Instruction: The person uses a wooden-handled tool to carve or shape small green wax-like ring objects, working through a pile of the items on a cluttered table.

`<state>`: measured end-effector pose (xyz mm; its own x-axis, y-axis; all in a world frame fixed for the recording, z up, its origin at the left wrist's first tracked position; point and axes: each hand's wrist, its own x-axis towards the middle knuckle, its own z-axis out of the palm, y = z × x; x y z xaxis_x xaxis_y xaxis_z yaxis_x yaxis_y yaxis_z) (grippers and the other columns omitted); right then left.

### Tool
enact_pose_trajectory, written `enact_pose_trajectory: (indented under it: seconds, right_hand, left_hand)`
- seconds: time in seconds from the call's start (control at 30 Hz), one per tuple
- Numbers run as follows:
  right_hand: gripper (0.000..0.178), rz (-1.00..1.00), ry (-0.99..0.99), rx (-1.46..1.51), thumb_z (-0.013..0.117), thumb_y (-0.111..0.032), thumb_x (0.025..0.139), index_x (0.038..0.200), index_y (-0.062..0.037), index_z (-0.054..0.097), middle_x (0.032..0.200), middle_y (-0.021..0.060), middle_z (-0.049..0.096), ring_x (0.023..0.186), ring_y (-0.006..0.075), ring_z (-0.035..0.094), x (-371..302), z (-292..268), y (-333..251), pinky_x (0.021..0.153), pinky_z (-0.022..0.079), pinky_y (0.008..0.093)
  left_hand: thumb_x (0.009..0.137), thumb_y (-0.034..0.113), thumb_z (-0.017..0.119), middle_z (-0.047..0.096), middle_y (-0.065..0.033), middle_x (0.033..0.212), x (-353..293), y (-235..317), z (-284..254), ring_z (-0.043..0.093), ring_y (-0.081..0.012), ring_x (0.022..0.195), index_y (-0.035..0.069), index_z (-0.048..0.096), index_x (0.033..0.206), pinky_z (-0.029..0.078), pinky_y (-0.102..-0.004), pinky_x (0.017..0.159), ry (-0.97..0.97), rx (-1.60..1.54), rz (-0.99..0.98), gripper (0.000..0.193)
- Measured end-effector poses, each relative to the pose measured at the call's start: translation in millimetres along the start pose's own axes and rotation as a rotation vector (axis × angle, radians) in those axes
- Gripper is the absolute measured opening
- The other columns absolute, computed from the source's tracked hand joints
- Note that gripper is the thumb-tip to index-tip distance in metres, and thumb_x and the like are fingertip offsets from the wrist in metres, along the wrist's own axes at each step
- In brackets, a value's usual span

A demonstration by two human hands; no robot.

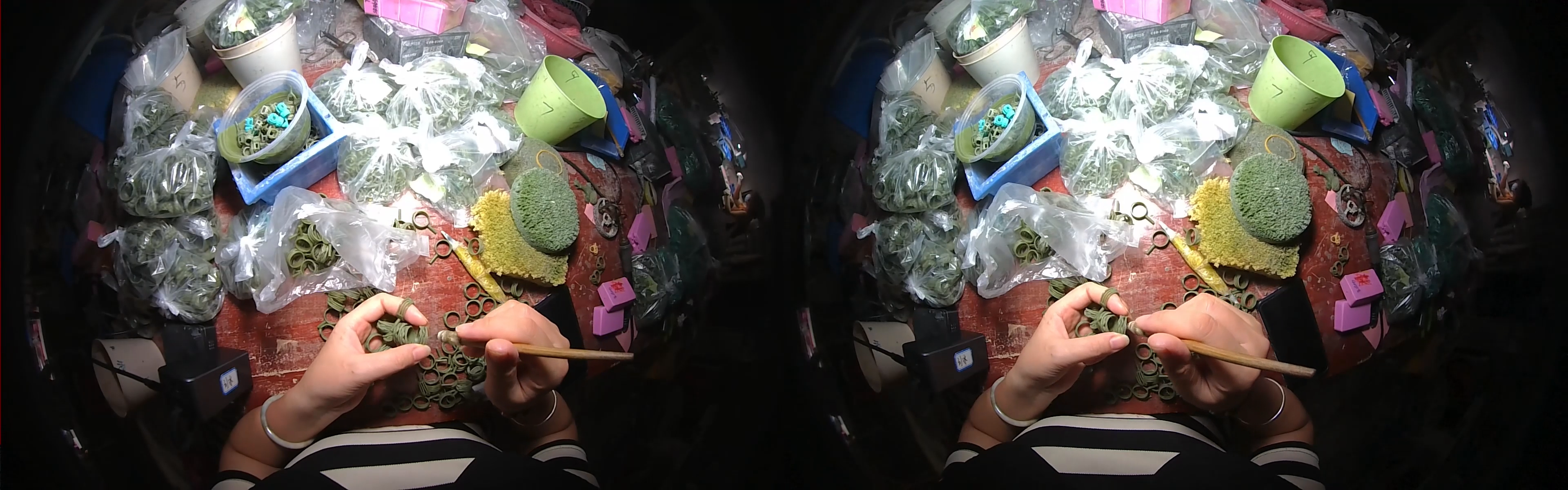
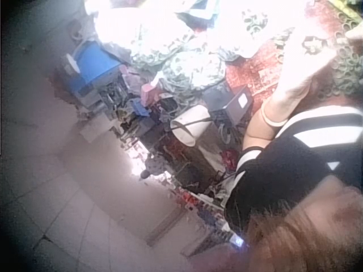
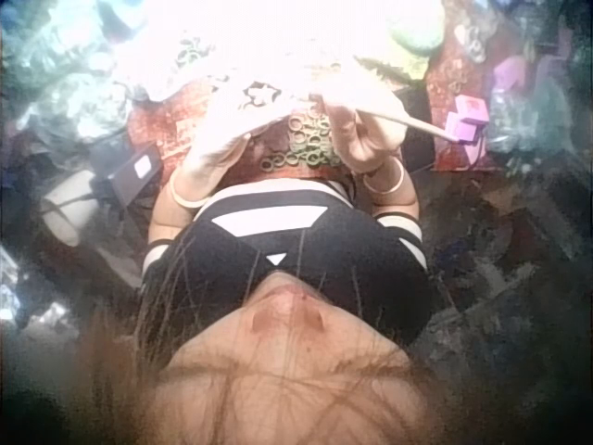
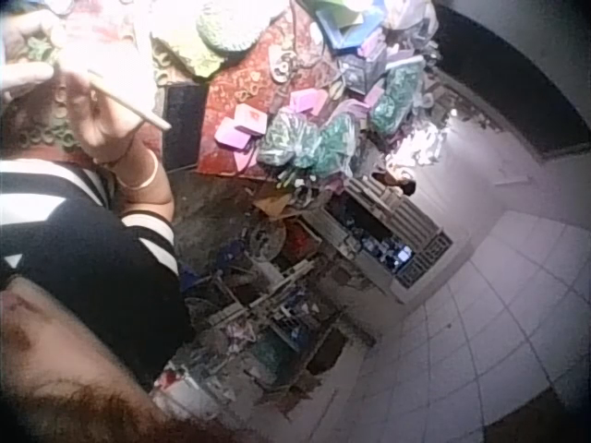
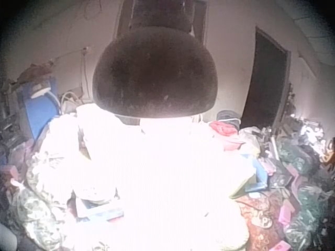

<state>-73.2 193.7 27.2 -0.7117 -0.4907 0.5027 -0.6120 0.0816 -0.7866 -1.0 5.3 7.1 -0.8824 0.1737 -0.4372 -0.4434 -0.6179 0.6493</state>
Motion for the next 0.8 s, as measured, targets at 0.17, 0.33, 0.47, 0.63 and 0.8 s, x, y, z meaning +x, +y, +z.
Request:
enact_pose_trajectory:
  seconds: [0.17,0.33,0.47,0.63,0.8]
  right_hand:
    - [0.017,-0.085,-0.047,-0.041,0.066,-0.015,0.091,0.094,0.0007,0.067,0.078,0.0078,0.067,0.057,0.0193,0.060,1,-3,0,0.051,0.046,0.0287]
    - [0.017,-0.106,-0.063,-0.092,0.069,-0.017,0.089,0.096,-0.0007,0.068,0.077,0.0072,0.066,0.058,0.0191,0.060,1,-3,0,0.051,0.046,0.0292]
    - [0.020,-0.098,-0.052,-0.090,0.071,-0.019,0.088,0.096,-0.0017,0.069,0.073,0.0066,0.064,0.056,0.0186,0.059,-1,-1,0,0.048,0.045,0.0297]
    - [0.025,-0.120,-0.030,-0.122,0.066,-0.027,0.091,0.089,-0.0021,0.069,0.068,0.0060,0.063,0.055,0.0191,0.060,-2,7,-1,0.048,0.047,0.0297]
    - [0.033,-0.142,-0.032,-0.172,0.062,-0.034,0.094,0.083,-0.0028,0.069,0.063,0.0049,0.062,0.053,0.0195,0.060,-2,6,-3,0.049,0.048,0.0295]
  left_hand:
    - [0.081,-0.007,0.068,0.060,-0.0014,0.093,1,0,-1,0.059,-0.0042,0.077,0.004,0.051,0.109,0.043,-0.0145,0.061,0.026,0.018,-0.064,0.034]
    - [0.082,-0.006,0.068,0.059,-0.0007,0.093,0,1,-1,0.057,-0.0025,0.074,0.005,0.051,0.108,0.042,-0.0140,0.060,0.031,0.021,-0.077,0.034]
    - [0.082,-0.005,0.068,0.057,0.0009,0.094,0,-1,-1,0.053,-0.0007,0.069,0.006,0.052,0.108,0.038,-0.0132,0.057,0.053,0.017,-0.106,0.032]
    - [0.084,-0.003,0.066,0.057,0.0012,0.093,-1,1,0,0.053,-0.0014,0.072,0.006,0.052,0.108,0.040,-0.0145,0.060,0.028,-0.028,-0.104,0.029]
    - [0.086,-0.002,0.065,0.057,0.0002,0.092,-1,0,1,0.056,-0.0034,0.077,0.006,0.052,0.110,0.043,-0.0168,0.066,0.004,-0.056,-0.115,0.028]
